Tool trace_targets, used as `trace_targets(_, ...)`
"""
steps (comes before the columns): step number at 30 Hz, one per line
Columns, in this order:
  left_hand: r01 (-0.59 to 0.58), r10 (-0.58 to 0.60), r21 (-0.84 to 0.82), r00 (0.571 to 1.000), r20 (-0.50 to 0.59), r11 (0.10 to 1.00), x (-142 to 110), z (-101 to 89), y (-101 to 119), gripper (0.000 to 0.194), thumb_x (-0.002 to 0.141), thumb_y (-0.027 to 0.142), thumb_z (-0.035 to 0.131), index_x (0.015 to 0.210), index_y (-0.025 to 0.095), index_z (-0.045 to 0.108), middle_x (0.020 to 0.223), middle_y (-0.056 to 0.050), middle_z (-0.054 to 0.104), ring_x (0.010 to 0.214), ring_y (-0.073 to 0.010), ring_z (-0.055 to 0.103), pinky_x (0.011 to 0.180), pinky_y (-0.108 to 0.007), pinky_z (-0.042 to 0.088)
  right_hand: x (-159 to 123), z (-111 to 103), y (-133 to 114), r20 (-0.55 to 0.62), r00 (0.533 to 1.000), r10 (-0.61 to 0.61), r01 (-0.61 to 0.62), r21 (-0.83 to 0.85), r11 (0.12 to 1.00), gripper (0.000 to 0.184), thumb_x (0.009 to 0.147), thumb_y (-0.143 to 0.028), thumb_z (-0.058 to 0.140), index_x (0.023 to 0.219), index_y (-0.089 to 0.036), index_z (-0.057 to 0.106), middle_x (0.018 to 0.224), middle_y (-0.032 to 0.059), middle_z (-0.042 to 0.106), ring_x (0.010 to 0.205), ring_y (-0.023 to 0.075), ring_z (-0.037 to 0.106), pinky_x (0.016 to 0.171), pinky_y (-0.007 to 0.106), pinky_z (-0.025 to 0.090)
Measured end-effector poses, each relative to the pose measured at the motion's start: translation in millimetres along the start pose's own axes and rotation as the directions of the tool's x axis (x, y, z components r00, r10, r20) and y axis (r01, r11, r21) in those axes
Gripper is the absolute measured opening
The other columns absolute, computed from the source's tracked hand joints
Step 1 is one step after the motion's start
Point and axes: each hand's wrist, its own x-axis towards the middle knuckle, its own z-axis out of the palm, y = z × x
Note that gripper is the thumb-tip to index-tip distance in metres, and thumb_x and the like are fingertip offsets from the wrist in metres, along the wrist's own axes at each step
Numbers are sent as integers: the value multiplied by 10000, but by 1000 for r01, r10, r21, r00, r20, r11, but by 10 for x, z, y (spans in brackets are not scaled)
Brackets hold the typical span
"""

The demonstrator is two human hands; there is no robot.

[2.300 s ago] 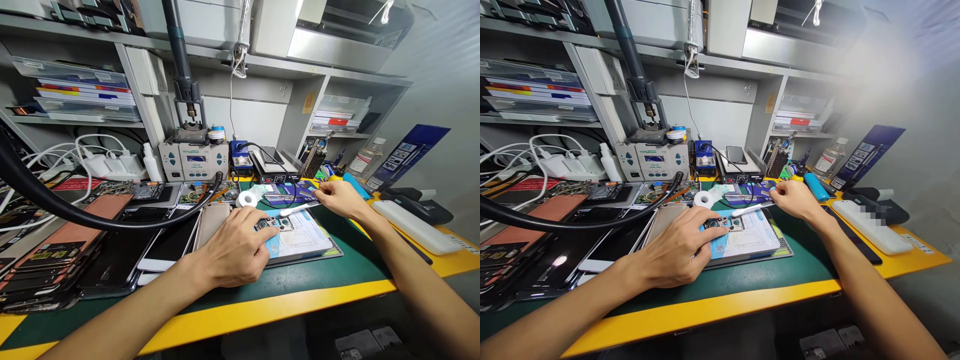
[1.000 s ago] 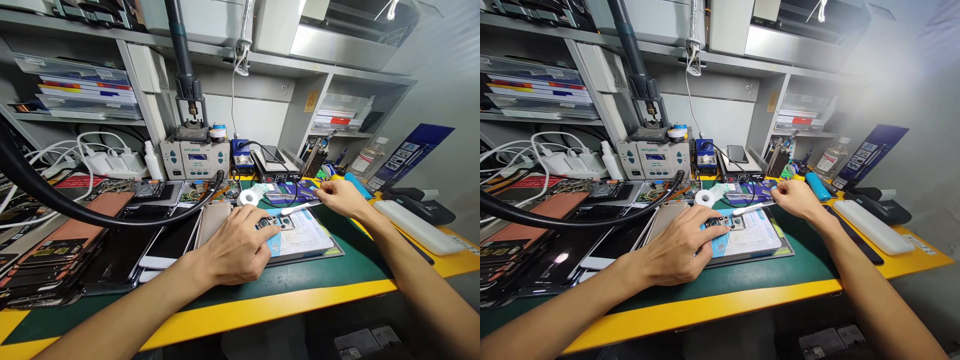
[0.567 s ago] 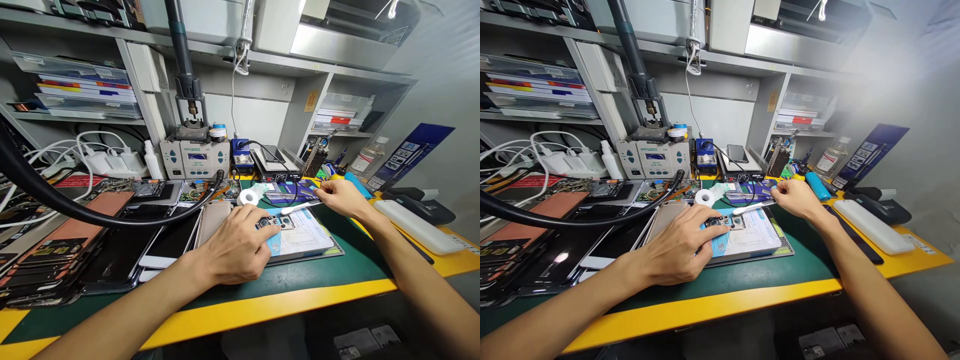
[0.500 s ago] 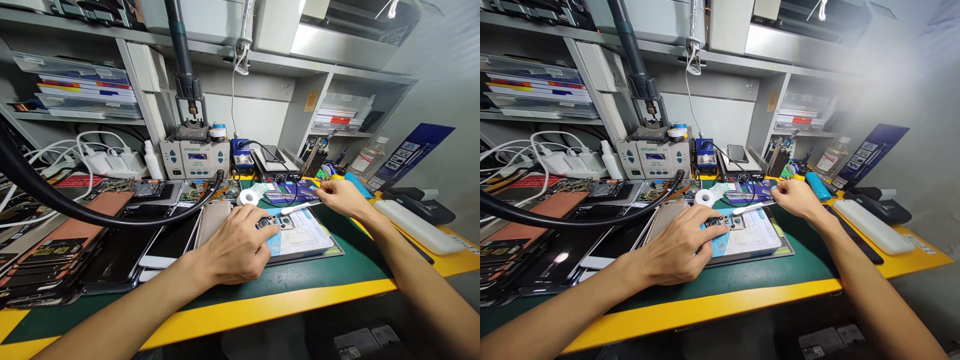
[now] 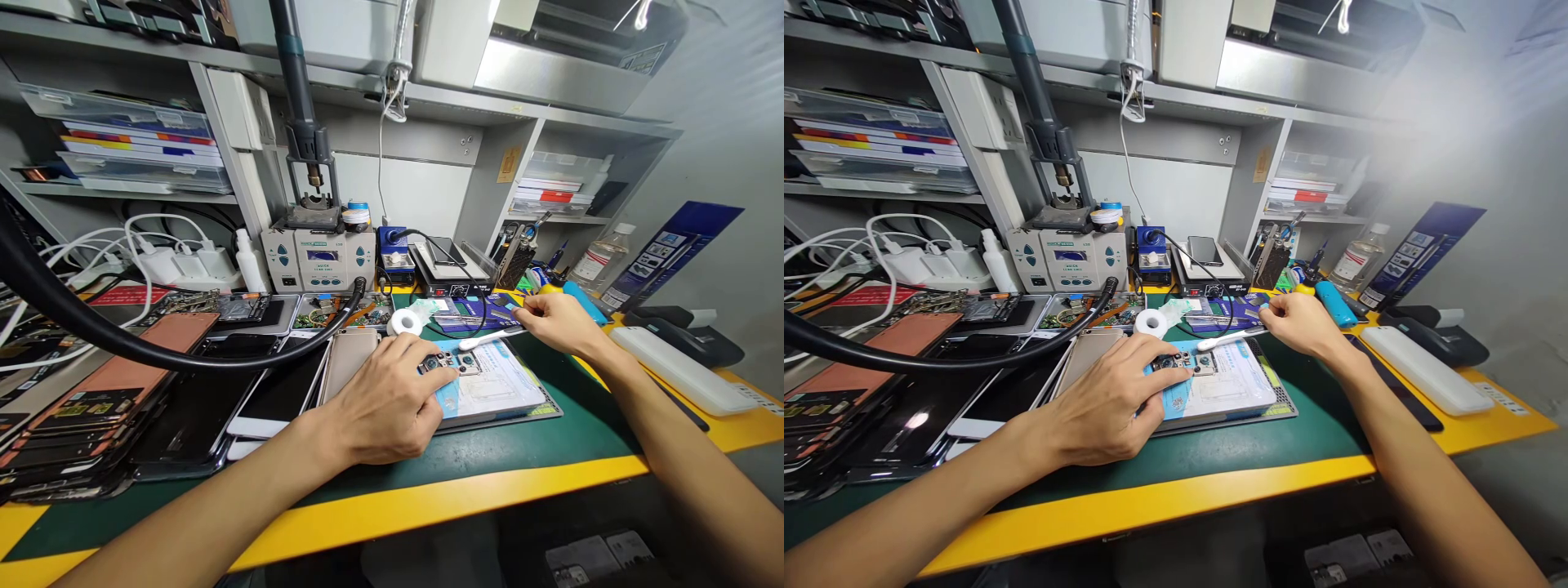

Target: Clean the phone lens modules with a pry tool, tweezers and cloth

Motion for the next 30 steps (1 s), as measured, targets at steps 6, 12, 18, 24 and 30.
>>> trace_targets(6,3,-3,-1,1000,3,1000,1,8,4,426,908,160,515,1280,173,720,1301,-175,636,1177,-326,579,1007,-519,497,1,4,12,-3,1000,-9,9,-8,1000,401,794,-428,534,517,-250,304,485,-31,346,481,145,346,517,327,274)
trace_targets(12,-2,2,22,1000,5,1000,12,-8,8,419,908,159,516,1273,182,721,1284,-166,641,1157,-317,580,988,-502,508,3,-1,11,-10,1000,-18,18,-16,1000,386,783,-405,536,517,-248,304,493,-28,359,491,145,354,518,328,278)
trace_targets(18,-1,1,36,1000,8,999,6,1,14,410,917,161,504,1258,178,731,1265,-161,640,1166,-322,568,999,-507,502,-3,-31,-29,27,999,21,-20,-58,998,362,796,-353,541,517,-240,339,491,-24,362,500,141,360,545,334,270)
trace_targets(24,13,-13,6,1000,9,1000,9,-2,-6,398,920,164,494,1227,174,747,1255,-152,648,1166,-317,567,1009,-505,503,-9,22,-51,63,996,58,-53,-65,996,373,840,-327,556,547,-237,343,477,-31,330,516,135,335,561,345,252)
trace_targets(30,0,0,21,1000,14,1000,15,-14,8,408,923,161,490,1248,164,737,1261,-157,649,1155,-319,572,997,-507,506,-17,13,-69,56,997,47,-44,-61,997,411,848,-319,564,536,-236,310,481,-31,315,517,129,319,561,346,252)
